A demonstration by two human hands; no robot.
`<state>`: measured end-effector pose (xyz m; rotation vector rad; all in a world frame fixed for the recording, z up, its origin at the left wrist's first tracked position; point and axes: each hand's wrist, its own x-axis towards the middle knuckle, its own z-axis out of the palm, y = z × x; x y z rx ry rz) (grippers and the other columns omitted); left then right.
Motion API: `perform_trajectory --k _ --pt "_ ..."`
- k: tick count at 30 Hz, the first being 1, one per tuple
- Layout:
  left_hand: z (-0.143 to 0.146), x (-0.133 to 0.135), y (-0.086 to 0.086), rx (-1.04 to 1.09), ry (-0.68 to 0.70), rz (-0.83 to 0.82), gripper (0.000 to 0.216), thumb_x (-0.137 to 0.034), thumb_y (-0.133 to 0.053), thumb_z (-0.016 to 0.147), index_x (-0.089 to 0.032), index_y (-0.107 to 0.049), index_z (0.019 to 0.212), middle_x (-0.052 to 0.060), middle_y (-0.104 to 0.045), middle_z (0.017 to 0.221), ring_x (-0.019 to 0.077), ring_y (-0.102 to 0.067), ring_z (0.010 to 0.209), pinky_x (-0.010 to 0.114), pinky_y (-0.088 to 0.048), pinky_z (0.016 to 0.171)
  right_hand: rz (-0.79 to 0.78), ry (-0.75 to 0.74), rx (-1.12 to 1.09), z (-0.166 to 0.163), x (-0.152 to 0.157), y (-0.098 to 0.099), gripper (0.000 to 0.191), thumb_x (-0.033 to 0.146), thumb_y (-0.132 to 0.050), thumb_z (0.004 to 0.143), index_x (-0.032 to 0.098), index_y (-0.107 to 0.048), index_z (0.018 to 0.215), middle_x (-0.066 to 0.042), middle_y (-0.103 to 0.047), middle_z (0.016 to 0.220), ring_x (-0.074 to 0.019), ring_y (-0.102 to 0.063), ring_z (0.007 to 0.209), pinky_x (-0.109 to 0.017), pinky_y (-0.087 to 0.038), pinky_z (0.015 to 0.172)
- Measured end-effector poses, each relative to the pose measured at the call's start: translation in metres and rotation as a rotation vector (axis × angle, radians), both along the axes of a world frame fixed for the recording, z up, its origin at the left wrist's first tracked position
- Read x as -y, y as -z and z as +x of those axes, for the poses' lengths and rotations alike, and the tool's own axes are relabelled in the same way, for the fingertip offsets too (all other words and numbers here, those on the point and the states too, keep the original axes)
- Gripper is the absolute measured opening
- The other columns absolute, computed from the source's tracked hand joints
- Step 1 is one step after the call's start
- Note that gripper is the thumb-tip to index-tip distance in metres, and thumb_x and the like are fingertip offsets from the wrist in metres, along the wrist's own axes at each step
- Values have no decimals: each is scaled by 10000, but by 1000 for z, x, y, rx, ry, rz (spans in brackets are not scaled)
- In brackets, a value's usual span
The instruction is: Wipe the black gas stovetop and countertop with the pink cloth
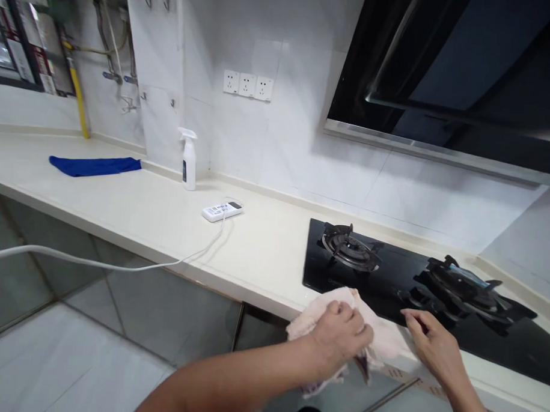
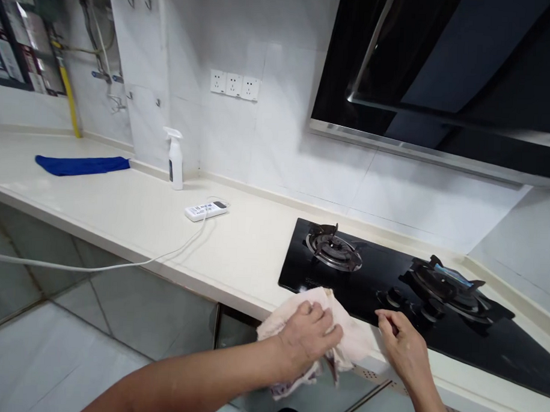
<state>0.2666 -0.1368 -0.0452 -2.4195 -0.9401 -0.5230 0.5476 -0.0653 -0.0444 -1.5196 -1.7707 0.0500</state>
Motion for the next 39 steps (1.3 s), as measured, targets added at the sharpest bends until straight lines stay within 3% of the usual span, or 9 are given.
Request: perform_trajectory --k 6,13,17,20,24,27,30,35,39 --pt "-120 17 -3 19 -113 -98 526 -393 -661 928 -185 -529 1392 203 -593 1391 366 -535 1252 506 -419 997 -32 41 66 2 17 9 472 616 -462 850 289 -763 1007 -44 -739 1016 -239 -694 843 -348 -518 680" --pt "-261 33 -22 -1 -342 -226 673 -532 -763 832 -285 -563 1425 149 -596 1470 388 -503 1371 550 -375 1126 -61 74 62 -2 22 8 489 626 -435 855 294 -751 1024 -32 -734 1025 -237 -690 857 -357 -508 710" --pt "-318 42 -31 45 -525 -275 659 -488 -776 816 -343 -583 1430 100 -561 1544 373 -472 1439 543 -331 1194 -55 83 58 -5 24 8 474 620 -431 865 302 -748 1015 -31 -734 1042 -237 -688 866 -352 -503 704" --pt "-340 48 -33 77 -628 -299 587 -342 -706 857 -329 -592 1433 76 -521 1586 341 -442 1477 485 -354 1199 -49 95 49 -11 26 5 469 628 -440 868 303 -749 1005 -36 -740 1043 -239 -689 870 -343 -488 685" --pt "-344 50 -28 61 -640 -246 544 -291 -644 877 -300 -609 1421 83 -523 1582 364 -438 1475 504 -360 1198 -99 139 -20 -19 29 -1 472 672 -483 858 306 -759 972 -34 -761 987 -242 -693 845 -332 -473 664" --pt "-329 48 -21 29 -580 -171 590 -187 -657 825 -272 -611 1407 103 -559 1543 381 -492 1418 513 -413 1152 -79 112 -151 -23 32 -5 516 694 -472 882 285 -758 1013 -45 -776 986 -249 -694 861 -334 -492 719" --pt "-289 44 -11 -9 -522 -59 618 -134 -690 779 -241 -615 1383 124 -587 1503 391 -538 1348 522 -448 1107 -71 80 -269 -23 34 -9 563 700 -424 917 262 -752 1050 -42 -761 909 -241 -689 851 -321 -497 747" --pt "-190 38 1 -9 -463 27 613 -189 -753 772 -231 -609 1366 117 -617 1460 394 -542 1302 528 -452 1087 -125 74 -268 -24 36 -13 580 714 -410 927 264 -760 1029 -18 -699 759 -227 -662 778 -301 -473 702" --pt "-151 38 6 91 -493 63 619 -89 -684 754 -220 -616 1356 115 -613 1466 387 -515 1329 534 -409 1117 -143 70 -243 -24 37 -13 586 721 -395 930 270 -761 1005 -10 -687 745 -217 -644 743 -299 -462 696"
